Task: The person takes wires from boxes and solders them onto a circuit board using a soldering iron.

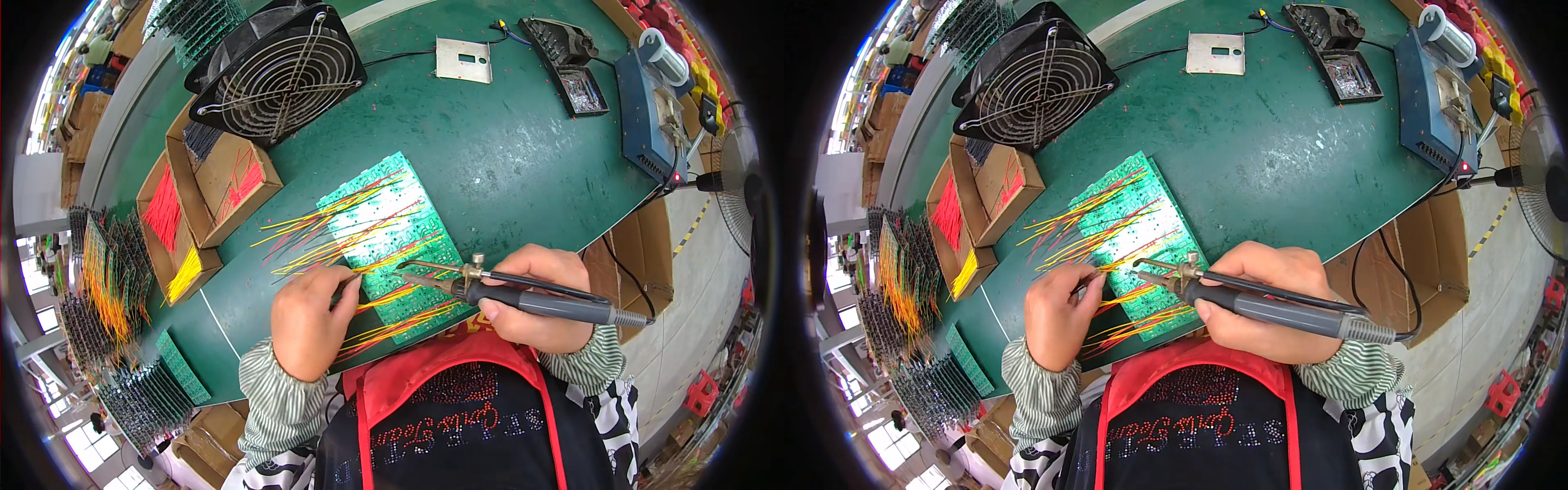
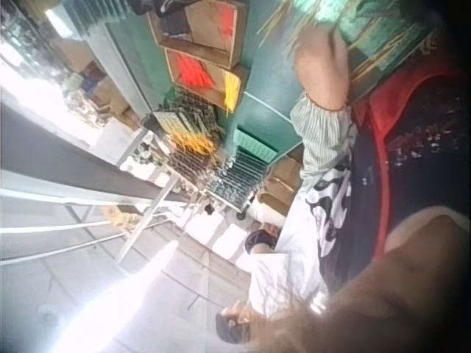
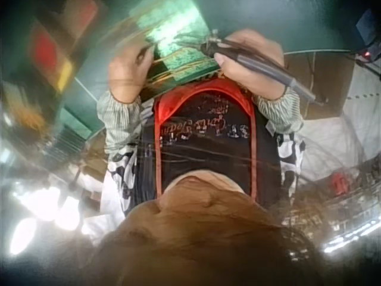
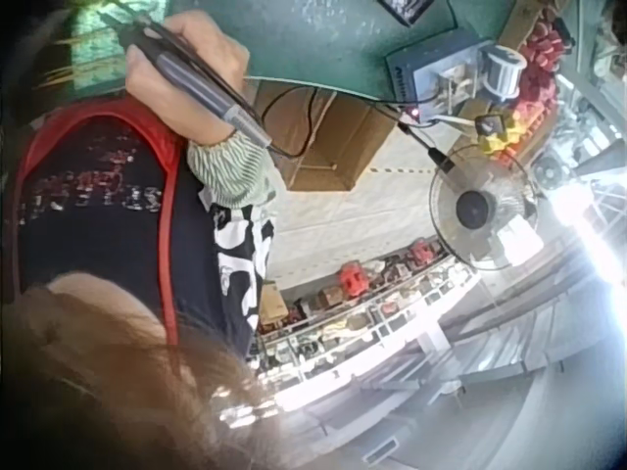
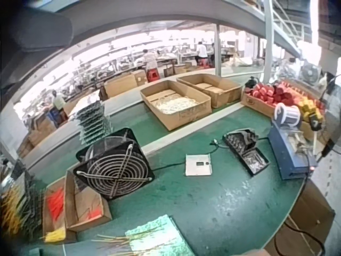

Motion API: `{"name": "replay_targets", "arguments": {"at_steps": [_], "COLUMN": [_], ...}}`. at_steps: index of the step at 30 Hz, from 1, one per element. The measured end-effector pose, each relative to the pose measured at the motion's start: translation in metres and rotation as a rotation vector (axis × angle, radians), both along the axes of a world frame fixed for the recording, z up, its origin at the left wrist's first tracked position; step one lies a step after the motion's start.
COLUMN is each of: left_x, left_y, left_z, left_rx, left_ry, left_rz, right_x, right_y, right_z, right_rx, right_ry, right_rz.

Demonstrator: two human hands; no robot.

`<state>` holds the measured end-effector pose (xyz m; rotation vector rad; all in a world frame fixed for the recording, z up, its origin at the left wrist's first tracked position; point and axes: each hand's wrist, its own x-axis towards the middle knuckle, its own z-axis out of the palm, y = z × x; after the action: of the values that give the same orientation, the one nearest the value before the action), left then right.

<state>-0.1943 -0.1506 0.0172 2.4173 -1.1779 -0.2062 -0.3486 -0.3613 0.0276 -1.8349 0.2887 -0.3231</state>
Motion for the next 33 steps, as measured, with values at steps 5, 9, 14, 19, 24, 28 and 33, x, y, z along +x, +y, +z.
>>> {"name": "replay_targets", "arguments": {"at_steps": [5,9,14,19,24,28,33], "left_x": [0.007,0.008,0.011,0.014,0.014,0.014,0.017], "left_y": [0.002,0.001,-0.001,-0.002,-0.001,-0.002,0.005], "left_z": [-0.004,-0.005,-0.005,-0.006,-0.004,-0.006,0.008], "left_rx": [-0.05,-0.065,-0.067,-0.058,-0.068,-0.042,-0.055], "left_ry": [0.344,0.355,0.358,0.369,0.359,0.362,0.269], "left_rz": [0.05,0.048,0.017,0.0,-0.009,-0.01,-0.025], "right_x": [0.005,0.01,0.017,0.022,0.021,0.019,0.011], "right_y": [0.005,0.008,0.009,0.007,0.006,0.003,0.0], "right_z": [-0.005,-0.008,-0.011,-0.014,-0.008,-0.008,-0.004], "right_rx": [0.025,0.096,0.082,0.048,0.031,0.061,0.05], "right_ry": [0.003,0.048,0.035,0.017,0.013,0.008,0.04], "right_rz": [0.007,0.006,0.028,0.037,0.061,0.036,0.016]}}
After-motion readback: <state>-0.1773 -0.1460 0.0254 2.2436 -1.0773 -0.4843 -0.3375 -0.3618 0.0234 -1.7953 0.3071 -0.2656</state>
